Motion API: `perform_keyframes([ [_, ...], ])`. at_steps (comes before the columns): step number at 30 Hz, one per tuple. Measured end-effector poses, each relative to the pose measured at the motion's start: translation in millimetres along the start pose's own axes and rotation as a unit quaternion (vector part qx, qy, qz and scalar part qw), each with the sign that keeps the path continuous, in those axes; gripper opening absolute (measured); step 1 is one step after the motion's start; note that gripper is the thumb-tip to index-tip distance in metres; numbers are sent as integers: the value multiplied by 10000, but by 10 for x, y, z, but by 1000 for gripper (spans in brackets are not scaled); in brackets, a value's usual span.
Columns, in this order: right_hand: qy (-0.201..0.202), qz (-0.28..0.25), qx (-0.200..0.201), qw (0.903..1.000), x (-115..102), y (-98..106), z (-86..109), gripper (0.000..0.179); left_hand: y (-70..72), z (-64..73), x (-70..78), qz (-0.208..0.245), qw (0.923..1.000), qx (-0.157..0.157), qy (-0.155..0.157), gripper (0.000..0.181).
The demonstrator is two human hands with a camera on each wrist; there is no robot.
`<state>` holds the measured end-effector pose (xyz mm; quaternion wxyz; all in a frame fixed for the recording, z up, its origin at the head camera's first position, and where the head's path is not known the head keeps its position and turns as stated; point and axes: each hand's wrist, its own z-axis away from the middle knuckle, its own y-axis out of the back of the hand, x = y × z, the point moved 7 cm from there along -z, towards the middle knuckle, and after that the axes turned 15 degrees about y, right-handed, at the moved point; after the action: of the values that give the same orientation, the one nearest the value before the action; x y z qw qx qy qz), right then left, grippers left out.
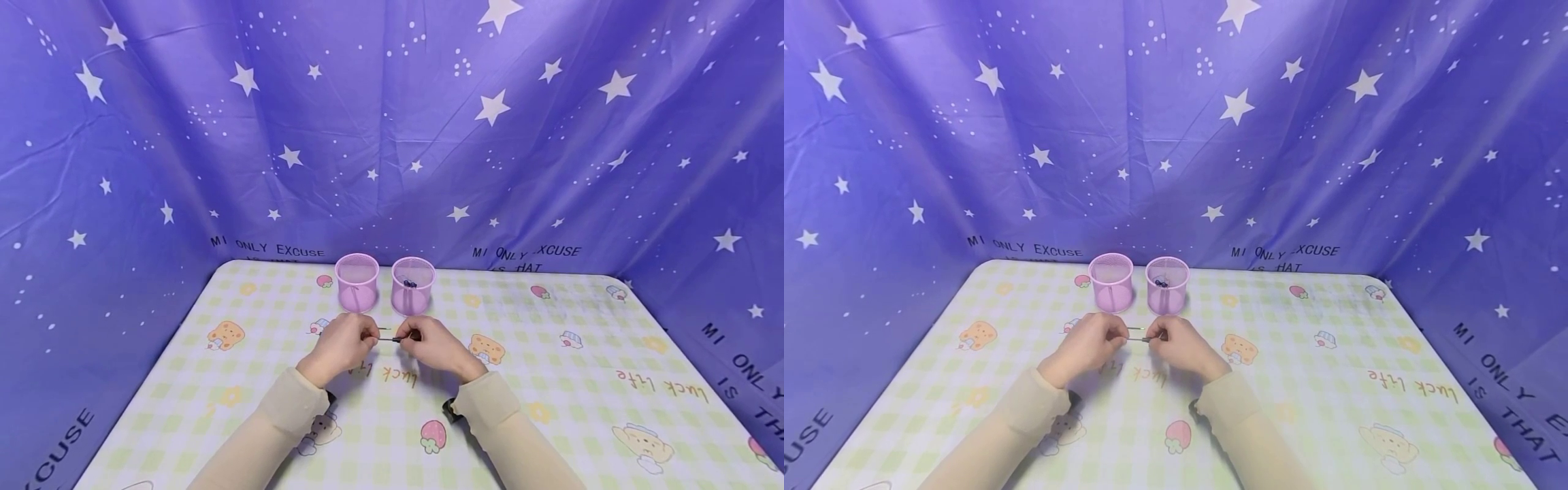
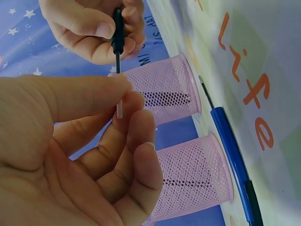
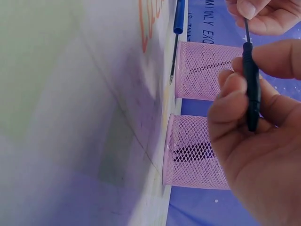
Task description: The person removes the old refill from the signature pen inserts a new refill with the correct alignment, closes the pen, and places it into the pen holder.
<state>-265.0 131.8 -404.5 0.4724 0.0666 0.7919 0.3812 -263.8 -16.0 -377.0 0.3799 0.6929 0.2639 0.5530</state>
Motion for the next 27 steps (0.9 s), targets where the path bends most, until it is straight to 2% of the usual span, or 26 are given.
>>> perform_keyframes([
  [5,112,-60,-19,9999,4,-7,-1,11,16,-3,-15,23,10000,6,94,13],
  [10,219,109,5,9997,-1,-2,-1,11,22,-9,-21,-1,9999,19,147,14],
  [15,255,276,-6,9993,1,1,4,11,24,-17,-32,-32,9999,55,146,14],
  [27,344,309,52,9989,-3,0,3,13,24,-22,-54,-20,9997,6,258,11],
])
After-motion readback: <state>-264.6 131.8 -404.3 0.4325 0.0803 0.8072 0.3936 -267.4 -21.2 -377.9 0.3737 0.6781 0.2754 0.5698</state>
